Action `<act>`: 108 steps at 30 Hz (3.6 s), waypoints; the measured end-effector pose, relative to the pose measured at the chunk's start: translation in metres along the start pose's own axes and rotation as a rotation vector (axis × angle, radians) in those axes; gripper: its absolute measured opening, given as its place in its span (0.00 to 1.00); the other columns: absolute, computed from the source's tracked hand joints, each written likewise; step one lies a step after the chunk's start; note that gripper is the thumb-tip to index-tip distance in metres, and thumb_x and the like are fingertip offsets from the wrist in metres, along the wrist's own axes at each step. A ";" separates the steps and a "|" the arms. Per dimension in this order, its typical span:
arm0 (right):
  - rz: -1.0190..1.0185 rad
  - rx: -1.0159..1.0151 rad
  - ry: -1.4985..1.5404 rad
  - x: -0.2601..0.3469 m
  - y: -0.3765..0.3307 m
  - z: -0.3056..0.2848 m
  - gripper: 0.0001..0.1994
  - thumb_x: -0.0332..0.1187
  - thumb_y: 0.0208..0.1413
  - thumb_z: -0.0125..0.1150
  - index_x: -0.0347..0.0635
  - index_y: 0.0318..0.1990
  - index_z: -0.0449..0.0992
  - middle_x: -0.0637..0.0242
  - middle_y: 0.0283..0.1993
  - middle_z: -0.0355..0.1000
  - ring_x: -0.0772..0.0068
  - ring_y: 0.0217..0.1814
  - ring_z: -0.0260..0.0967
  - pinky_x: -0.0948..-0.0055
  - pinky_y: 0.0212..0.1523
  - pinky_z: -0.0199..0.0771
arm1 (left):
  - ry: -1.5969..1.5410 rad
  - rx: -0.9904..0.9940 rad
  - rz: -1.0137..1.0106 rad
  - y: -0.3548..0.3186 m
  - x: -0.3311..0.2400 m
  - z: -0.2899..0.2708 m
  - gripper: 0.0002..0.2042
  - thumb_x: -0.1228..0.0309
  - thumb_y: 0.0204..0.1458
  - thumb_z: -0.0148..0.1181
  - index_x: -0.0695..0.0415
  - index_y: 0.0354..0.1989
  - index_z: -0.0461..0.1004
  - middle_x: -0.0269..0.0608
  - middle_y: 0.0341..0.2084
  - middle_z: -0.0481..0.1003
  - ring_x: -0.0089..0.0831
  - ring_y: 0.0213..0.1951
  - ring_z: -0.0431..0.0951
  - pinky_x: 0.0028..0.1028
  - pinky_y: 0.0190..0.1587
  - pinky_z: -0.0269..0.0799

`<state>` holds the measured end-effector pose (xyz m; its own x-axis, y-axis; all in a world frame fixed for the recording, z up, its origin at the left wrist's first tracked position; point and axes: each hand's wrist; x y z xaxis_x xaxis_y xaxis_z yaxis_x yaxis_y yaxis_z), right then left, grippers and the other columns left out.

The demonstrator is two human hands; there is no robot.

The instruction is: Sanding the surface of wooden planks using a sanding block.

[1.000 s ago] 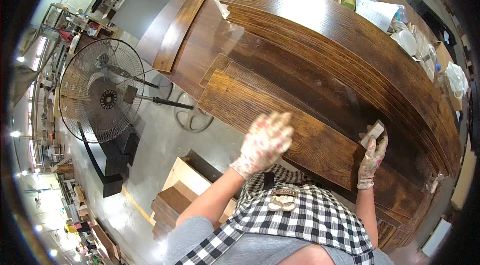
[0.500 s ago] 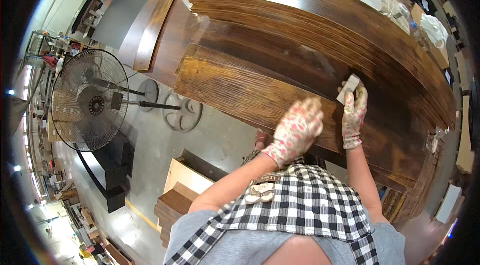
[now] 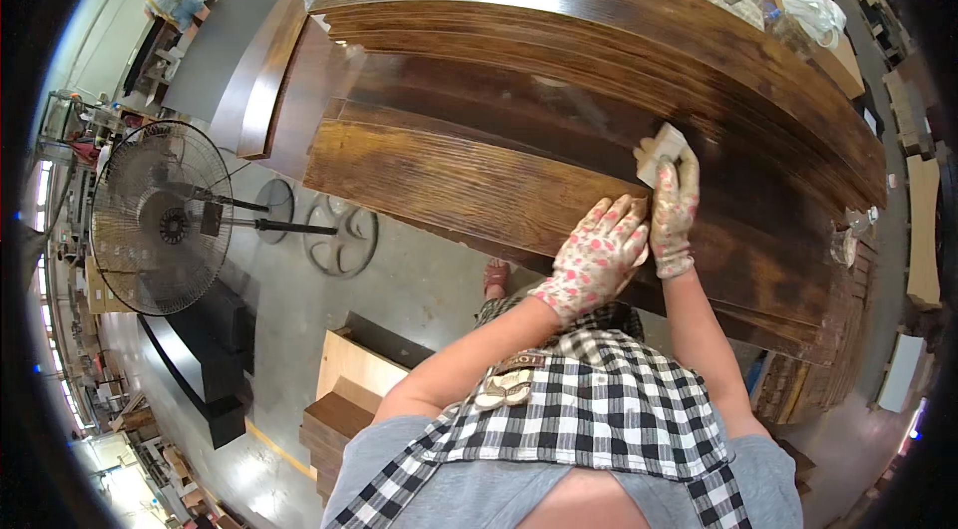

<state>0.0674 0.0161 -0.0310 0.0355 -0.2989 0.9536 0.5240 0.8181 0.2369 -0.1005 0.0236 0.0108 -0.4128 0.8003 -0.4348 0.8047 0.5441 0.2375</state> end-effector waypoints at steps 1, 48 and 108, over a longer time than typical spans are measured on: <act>-0.055 -0.001 -0.062 0.006 0.001 -0.017 0.24 0.33 0.70 0.50 0.36 0.69 0.57 0.51 0.61 0.69 0.59 0.61 0.72 0.60 0.62 0.73 | -0.021 0.042 -0.012 0.000 -0.006 0.002 0.22 0.73 0.49 0.65 0.52 0.56 0.75 0.46 0.62 0.71 0.46 0.66 0.67 0.44 0.70 0.58; -0.053 -0.727 0.410 0.087 -0.052 -0.417 0.25 0.46 0.68 0.53 0.36 0.62 0.68 0.50 0.58 0.72 0.53 0.60 0.70 0.49 0.67 0.68 | 0.121 -0.129 0.097 0.078 -0.124 0.079 0.15 0.71 0.55 0.62 0.63 0.50 0.76 0.53 0.59 0.72 0.53 0.62 0.70 0.46 0.64 0.66; -0.150 -0.027 -0.953 0.152 -0.111 -0.521 0.25 0.36 0.47 0.73 0.46 0.56 0.79 0.55 0.52 0.76 0.49 0.54 0.74 0.57 0.56 0.75 | 0.019 -0.117 0.166 0.147 -0.258 0.188 0.17 0.73 0.54 0.60 0.57 0.54 0.77 0.48 0.50 0.77 0.48 0.52 0.77 0.40 0.56 0.72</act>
<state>0.4578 -0.3765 -0.0092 -0.7331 0.1347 0.6667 0.4868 0.7885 0.3759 0.2049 -0.1504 -0.0054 -0.2872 0.8855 -0.3652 0.8076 0.4288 0.4048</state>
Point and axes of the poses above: each hand's wrist, its own y-axis towards the middle knuckle, its own z-axis out of the palm, x = y × z
